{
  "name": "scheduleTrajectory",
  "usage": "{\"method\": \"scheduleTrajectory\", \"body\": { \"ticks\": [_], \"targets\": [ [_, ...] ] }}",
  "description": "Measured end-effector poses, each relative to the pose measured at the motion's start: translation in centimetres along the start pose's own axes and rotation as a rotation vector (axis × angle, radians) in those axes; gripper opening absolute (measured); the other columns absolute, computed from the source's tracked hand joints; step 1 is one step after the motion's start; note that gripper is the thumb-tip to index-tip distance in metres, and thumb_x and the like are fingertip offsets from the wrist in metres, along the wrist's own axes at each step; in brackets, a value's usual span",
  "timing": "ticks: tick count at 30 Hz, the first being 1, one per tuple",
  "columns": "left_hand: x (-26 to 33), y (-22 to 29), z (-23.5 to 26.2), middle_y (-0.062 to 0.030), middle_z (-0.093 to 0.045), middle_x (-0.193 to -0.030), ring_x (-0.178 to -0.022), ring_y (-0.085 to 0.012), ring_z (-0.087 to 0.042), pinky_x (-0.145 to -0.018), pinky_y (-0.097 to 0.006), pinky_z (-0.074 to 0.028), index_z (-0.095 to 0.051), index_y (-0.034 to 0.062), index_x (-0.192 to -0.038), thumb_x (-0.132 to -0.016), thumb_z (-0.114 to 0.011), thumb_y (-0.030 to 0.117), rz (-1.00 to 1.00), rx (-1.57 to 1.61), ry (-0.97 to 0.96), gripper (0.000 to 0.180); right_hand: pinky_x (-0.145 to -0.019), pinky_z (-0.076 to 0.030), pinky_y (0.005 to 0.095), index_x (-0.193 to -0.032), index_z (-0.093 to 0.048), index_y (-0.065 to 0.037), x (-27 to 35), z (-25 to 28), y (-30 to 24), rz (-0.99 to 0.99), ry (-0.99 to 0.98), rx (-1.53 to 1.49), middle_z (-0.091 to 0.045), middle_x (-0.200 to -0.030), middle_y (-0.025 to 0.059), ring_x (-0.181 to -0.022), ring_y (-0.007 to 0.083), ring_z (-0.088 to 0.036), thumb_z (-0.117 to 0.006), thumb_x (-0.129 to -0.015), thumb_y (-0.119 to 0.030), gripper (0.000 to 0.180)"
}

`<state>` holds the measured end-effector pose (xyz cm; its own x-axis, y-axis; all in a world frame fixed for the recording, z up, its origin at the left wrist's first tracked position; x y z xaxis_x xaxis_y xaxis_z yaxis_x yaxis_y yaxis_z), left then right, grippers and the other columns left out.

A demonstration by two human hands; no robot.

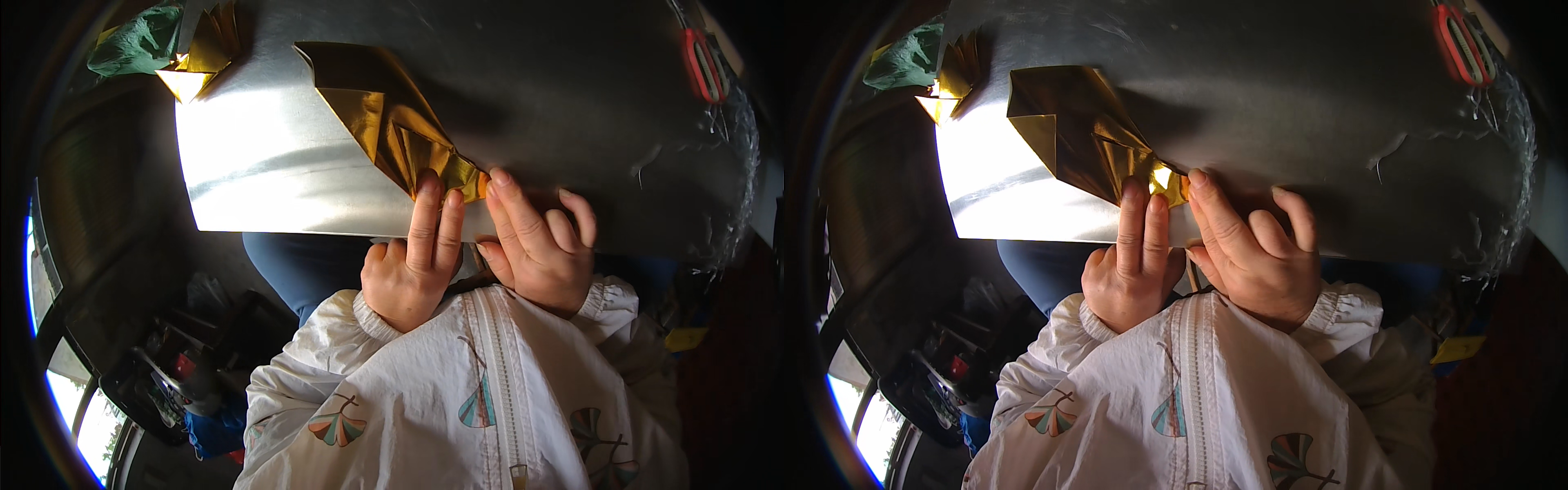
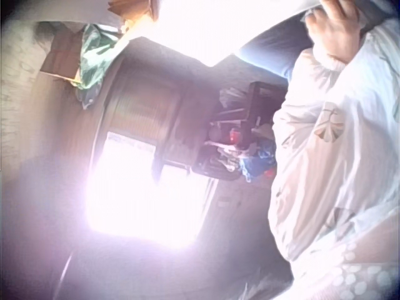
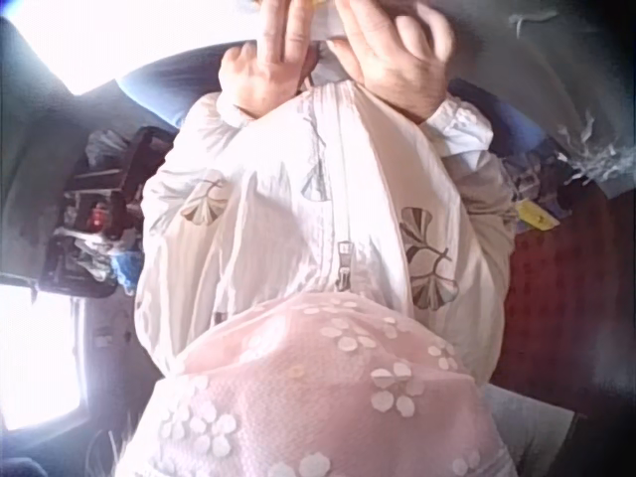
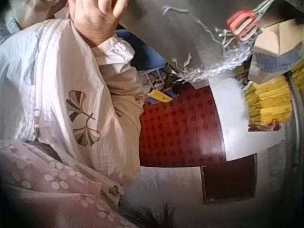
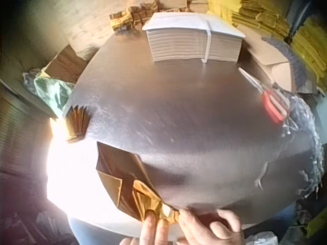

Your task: The person folds a gold-colored sheet of paper into a triangular shape by hand on a metal table. They repeatedly crease and adjust the folds to form a compact origami-like object.

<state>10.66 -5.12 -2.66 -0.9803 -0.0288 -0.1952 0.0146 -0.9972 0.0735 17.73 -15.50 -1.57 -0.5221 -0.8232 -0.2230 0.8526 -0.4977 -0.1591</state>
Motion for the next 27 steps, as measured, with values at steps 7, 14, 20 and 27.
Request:
{"method": "scheduleTrajectory", "body": {
  "ticks": [7,14,20,27],
  "targets": [
    [0.3,-0.3,-0.1,-0.0213,-0.050,-0.140,-0.047,-0.0095,-0.051,-0.044,-0.023,-0.044,-0.049,0.0066,-0.138,-0.077,-0.066,0.013,0.070,0.051,-0.034,0.063,-0.101,-0.040,0.0456,-0.125,-0.061,-0.001,-0.2,-0.1,0.0,-0.022,-0.014,-0.123,-0.052,-0.140,0.0111,-0.076,0.0173,-0.056,-0.058,-0.091,-0.032,0.047],
    [0.3,-0.1,-0.4,-0.0271,-0.044,-0.142,-0.057,-0.0192,-0.066,-0.050,-0.028,-0.053,-0.047,0.0045,-0.140,-0.072,-0.076,0.023,0.096,0.057,-0.167,0.076,-0.103,-0.038,0.0496,-0.124,-0.059,0.005,0.8,0.1,0.5,-0.046,0.026,-0.220,-0.047,-0.141,0.0188,-0.078,0.0186,-0.055,-0.068,-0.081,-0.027,0.054],
    [0.1,0.1,-0.1,-0.0236,-0.047,-0.141,-0.044,-0.0100,-0.051,-0.042,-0.025,-0.046,-0.046,0.0057,-0.141,-0.080,-0.062,0.012,0.044,-0.019,-0.095,0.063,-0.102,-0.039,0.0491,-0.125,-0.057,0.007,0.1,1.5,1.1,-0.065,0.005,-0.309,-0.048,-0.141,0.0193,-0.096,0.0231,-0.058,-0.068,-0.083,-0.027,0.055],
    [0.1,-0.1,-0.2,-0.0202,-0.050,-0.141,-0.040,-0.0087,-0.049,-0.039,-0.024,-0.043,-0.055,0.0116,-0.135,-0.081,-0.061,0.009,0.110,0.073,-0.061,0.055,-0.110,-0.029,0.0493,-0.127,-0.062,-0.008,-4.1,0.9,-0.5,0.047,-0.033,-0.364,-0.056,-0.134,0.0030,-0.091,0.0184,-0.055,-0.069,-0.083,-0.029,0.050]
  ]
}}
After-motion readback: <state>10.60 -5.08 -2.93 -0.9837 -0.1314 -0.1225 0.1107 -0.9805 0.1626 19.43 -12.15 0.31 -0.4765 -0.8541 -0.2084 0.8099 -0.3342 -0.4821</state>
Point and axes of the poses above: each hand's wrist, its own x-axis away from the middle knuckle, its own z-axis out of the back of the hand, y = z × x, the point moved 7 cm from there along -x, towards the middle knuckle
